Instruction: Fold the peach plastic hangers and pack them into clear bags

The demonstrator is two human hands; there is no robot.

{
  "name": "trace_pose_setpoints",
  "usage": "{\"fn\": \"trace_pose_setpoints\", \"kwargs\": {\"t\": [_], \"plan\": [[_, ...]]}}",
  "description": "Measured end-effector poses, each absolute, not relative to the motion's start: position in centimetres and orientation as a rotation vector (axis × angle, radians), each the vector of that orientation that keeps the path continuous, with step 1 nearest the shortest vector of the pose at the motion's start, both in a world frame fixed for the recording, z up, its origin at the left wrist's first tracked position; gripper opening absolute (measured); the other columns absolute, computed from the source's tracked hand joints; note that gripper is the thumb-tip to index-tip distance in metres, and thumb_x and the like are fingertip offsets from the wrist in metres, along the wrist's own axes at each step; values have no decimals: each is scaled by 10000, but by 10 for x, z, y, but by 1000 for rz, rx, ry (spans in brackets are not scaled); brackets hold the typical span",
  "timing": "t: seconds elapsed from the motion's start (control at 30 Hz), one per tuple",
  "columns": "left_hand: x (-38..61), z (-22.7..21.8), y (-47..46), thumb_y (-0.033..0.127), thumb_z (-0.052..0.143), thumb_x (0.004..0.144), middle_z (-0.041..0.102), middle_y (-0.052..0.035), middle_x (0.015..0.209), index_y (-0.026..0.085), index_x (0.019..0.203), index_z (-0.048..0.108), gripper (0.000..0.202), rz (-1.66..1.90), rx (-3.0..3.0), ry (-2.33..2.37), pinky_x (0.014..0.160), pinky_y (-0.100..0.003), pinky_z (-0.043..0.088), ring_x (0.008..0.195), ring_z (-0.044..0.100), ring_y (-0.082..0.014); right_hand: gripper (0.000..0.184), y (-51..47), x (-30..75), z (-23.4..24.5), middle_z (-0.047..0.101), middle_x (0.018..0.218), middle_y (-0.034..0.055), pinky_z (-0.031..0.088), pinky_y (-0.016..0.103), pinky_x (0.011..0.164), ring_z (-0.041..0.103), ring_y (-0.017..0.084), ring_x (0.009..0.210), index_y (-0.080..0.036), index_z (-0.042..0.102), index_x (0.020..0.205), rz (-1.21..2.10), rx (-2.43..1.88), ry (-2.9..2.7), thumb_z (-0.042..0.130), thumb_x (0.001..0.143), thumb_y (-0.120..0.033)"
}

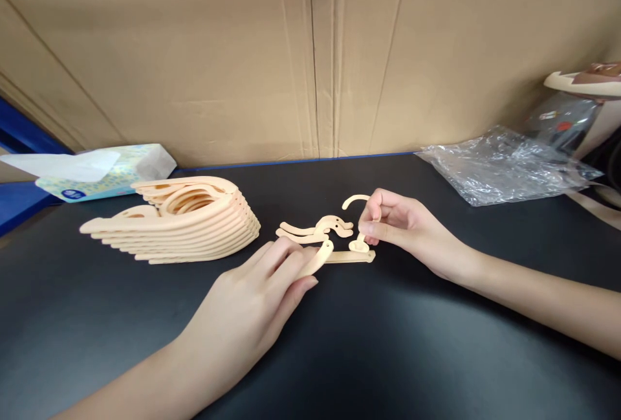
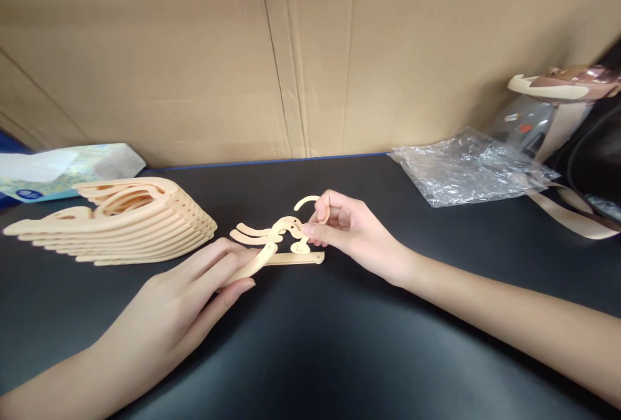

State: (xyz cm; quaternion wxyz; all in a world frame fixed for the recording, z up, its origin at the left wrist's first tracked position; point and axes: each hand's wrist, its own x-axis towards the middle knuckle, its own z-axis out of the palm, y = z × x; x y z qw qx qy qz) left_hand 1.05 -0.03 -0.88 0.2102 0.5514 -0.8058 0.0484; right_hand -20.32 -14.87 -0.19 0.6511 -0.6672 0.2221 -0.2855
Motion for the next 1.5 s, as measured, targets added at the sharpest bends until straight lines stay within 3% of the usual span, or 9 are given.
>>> {"fn": "trace_pose_setpoints", "kwargs": {"t": [0.3,0.4,0.5,0.73,0.87,1.03,1.33,1.5], "plan": [[9,4,0,171,393,1056,591,-27,1054,253,1254,495,237,-258,1375,-2253,775,-237,470,913,575,-150,224,-153,-203,-3,633,712,-29,520,280,706,594,110,660,-200,621,782,-600,-1512,491,798,805,-334],[5,7,4,152,380,1037,562,-9,936,225,1048,512,152,-191,1421,-2216,698,-241,447,805,550,-137,199,-153,-203,-4,649,735,-23,520,269,695,593,102,658,-200,644,801,-600,-1505,477,792,814,-331],[3,8,8,163,333,1017,527,-1,830,217,892,469,192,-76,1508,-2200,629,-269,417,726,512,-149,218,-153,-202,-4,649,728,-19,515,268,658,586,104,639,-196,649,789,-600,-1524,503,804,798,-350],[7,-7,4,201,405,979,586,-35,991,204,985,523,118,214,1679,-2225,640,-295,453,896,568,-210,252,-152,-202,-2,591,650,-50,422,196,459,515,71,532,-194,642,808,-533,-1499,528,841,758,-339],[9,-12,3,160,374,976,589,-33,1038,212,1018,526,166,170,1726,-2247,605,-280,463,904,584,-203,218,-152,-202,-2,601,658,-45,436,202,482,524,71,539,-191,659,809,-548,-1493,507,823,780,-333],[9,-11,3,112,357,962,600,-29,1037,212,1009,529,204,111,1659,-2269,665,-285,493,898,595,-187,189,-152,-202,-2,674,734,-4,457,236,516,546,90,563,-190,690,834,-578,-1530,510,780,819,-355],[10,-11,2,171,360,1006,586,-25,983,220,974,524,174,61,1649,-2252,641,-264,462,849,597,-174,148,-151,-204,-2,707,776,-7,481,244,575,581,92,600,-202,709,865,-544,-1533,494,783,826,-324],[5,0,4,255,304,1059,563,-36,1013,211,997,541,249,-66,1574,-2185,741,-273,485,902,570,-171,132,-152,-203,-3,730,802,-1,488,245,584,587,92,612,-211,754,877,-533,-1523,477,793,818,-322]]}}
